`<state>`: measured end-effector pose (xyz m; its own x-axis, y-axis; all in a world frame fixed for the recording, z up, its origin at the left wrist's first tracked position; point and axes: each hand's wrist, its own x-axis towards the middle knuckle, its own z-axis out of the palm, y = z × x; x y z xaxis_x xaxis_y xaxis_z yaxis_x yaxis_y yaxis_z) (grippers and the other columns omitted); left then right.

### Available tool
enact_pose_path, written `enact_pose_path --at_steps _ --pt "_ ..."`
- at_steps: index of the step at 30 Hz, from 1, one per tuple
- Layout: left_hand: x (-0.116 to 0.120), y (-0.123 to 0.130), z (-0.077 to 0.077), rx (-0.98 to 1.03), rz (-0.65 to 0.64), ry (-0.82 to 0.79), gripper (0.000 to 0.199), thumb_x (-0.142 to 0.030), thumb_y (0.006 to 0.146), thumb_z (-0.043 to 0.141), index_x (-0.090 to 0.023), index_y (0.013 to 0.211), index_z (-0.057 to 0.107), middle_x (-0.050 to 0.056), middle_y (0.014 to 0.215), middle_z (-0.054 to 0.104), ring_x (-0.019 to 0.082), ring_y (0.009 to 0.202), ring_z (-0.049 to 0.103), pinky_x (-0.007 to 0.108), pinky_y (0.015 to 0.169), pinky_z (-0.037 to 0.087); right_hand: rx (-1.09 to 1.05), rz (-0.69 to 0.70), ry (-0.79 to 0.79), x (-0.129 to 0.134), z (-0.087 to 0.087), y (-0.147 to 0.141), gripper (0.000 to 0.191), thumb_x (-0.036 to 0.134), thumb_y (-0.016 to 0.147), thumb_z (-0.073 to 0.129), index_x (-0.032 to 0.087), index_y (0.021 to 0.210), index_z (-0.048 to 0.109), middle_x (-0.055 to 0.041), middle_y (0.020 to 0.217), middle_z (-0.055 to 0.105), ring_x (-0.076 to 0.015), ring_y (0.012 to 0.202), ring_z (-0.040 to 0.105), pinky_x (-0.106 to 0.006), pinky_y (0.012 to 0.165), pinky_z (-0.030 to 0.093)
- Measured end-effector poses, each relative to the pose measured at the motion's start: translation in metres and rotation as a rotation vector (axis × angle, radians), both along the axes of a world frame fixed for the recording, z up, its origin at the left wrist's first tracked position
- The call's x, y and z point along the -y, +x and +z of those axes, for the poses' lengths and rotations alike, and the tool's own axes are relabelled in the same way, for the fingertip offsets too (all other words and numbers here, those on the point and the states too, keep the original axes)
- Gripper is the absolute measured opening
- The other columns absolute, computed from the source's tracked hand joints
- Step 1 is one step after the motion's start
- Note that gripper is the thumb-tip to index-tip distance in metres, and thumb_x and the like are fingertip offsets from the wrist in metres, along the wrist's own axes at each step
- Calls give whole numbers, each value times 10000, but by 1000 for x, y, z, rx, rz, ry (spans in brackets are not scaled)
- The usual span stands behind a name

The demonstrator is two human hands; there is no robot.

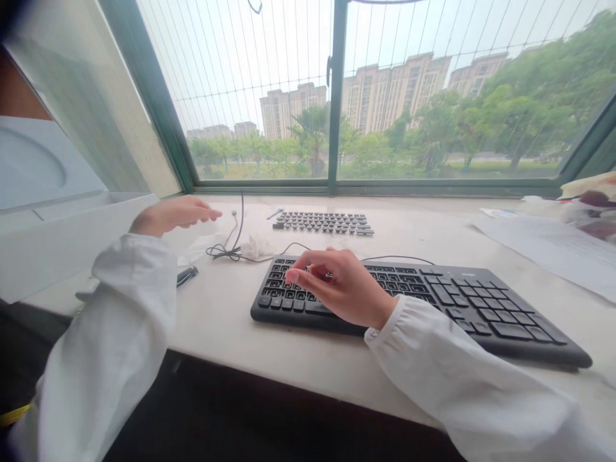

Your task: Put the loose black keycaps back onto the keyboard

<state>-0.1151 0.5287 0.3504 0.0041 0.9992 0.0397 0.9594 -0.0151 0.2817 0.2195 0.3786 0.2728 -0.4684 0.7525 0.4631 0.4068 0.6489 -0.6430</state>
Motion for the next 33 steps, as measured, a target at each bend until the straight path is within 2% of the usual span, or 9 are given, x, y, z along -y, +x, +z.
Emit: enact_pose_path --at_steps 3,5,7,12,15,19,23,28,33 --pt "-20 -10 -17 -129 236 -60 401 -491 709 684 -91 741 698 121 778 676 260 812 624 367 728 436 28 -17 2 -4 -3 2 411 499 919 511 143 842 700 -40 681 635 -79 519 460 -215 455 302" --pt "-24 -7 -24 -176 291 -80 420 -521 694 684 -101 691 691 150 781 684 288 821 632 376 723 433 46 -27 7 -7 -5 4 431 507 926 493 139 845 703 -39 661 628 -85 530 471 -215 469 315" --pt "-23 1 -24 -172 198 -44 416 -557 696 669 -143 704 705 143 836 707 277 822 633 354 713 431 68 -35 9 -10 -6 5 449 513 933 475 138 846 704 -36 641 620 -88 533 473 -217 481 322" --pt "-8 36 -18 20 -414 8 446 -637 741 597 -239 873 749 53 925 734 193 803 628 276 676 413 105 -63 19 -13 -6 6 453 519 930 478 140 836 709 -38 649 628 -96 559 486 -220 506 332" --pt "-5 53 -24 7 -601 40 435 -612 706 652 -263 943 754 30 999 733 186 876 630 262 741 413 106 -64 24 -13 -6 6 447 510 933 475 142 844 711 -37 655 635 -94 550 478 -220 502 330" --pt "-11 59 -39 -67 -564 -1 470 -550 618 739 -260 988 752 34 1020 734 176 826 635 254 724 411 105 -60 27 -14 -6 6 450 506 938 466 138 850 710 -37 664 643 -88 528 462 -221 495 323" --pt "-14 62 -48 -108 -526 -94 387 -494 584 760 -237 874 771 34 899 745 167 729 628 247 626 397 116 -68 32 -16 -8 7 444 501 940 467 140 851 710 -37 678 649 -85 526 463 -222 496 314" --pt "-5 67 -39 -11 -605 -48 287 -460 660 715 -207 783 769 32 818 740 155 717 623 251 636 401 110 -103 47 -18 -10 9 446 514 933 473 144 838 702 -29 667 637 -90 537 475 -229 506 323" --pt "11 81 -27 326 -693 115 341 -504 741 675 -198 862 763 43 882 733 145 767 613 253 669 411 22 -249 73 -19 -8 9 387 524 899 532 166 917 677 7 624 602 -94 518 460 -239 516 357"
